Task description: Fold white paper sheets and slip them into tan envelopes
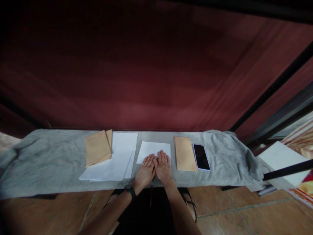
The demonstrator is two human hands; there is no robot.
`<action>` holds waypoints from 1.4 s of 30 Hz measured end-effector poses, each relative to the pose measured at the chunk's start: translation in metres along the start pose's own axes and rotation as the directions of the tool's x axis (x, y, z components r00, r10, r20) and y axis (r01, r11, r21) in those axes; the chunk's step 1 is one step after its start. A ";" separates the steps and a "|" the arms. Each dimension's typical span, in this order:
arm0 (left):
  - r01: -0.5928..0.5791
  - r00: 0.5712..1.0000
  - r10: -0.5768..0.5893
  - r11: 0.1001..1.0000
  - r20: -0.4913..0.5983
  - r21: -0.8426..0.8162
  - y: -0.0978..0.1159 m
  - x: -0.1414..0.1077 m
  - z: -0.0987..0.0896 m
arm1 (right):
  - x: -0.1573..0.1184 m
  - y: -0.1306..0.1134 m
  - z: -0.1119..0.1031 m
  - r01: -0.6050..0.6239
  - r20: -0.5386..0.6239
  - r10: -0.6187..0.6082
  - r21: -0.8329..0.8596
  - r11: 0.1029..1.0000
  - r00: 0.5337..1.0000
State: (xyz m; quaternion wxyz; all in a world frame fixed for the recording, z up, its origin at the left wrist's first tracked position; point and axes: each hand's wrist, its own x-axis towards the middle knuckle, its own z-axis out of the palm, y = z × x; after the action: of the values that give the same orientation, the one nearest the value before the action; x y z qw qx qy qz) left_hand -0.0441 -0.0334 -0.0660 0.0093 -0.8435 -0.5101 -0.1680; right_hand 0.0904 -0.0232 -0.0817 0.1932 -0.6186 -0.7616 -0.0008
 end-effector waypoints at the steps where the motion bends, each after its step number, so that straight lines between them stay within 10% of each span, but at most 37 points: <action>1: 0.002 1.000 -0.002 1.000 0.003 -0.002 0.000 0.000 -0.001 | 0.000 0.000 0.000 0.003 -0.003 -0.003 -0.005 1.000 1.000; 27: 0.011 1.000 -0.013 0.995 0.021 0.096 0.002 -0.036 0.009 | -0.011 -0.023 0.001 0.105 0.011 -0.107 0.134 0.985 0.994; 42: 0.490 0.871 -0.489 0.872 -0.047 0.011 -0.013 -0.008 -0.011 | -0.038 0.020 -0.005 0.042 -0.096 -0.048 -0.071 0.997 0.994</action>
State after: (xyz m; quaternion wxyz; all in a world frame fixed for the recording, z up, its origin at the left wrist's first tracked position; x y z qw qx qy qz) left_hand -0.0613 -0.0362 -0.0596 -0.0132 -0.6830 -0.7084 -0.1772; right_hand 0.1171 -0.0554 -0.0932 0.2084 -0.6068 -0.7646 -0.0616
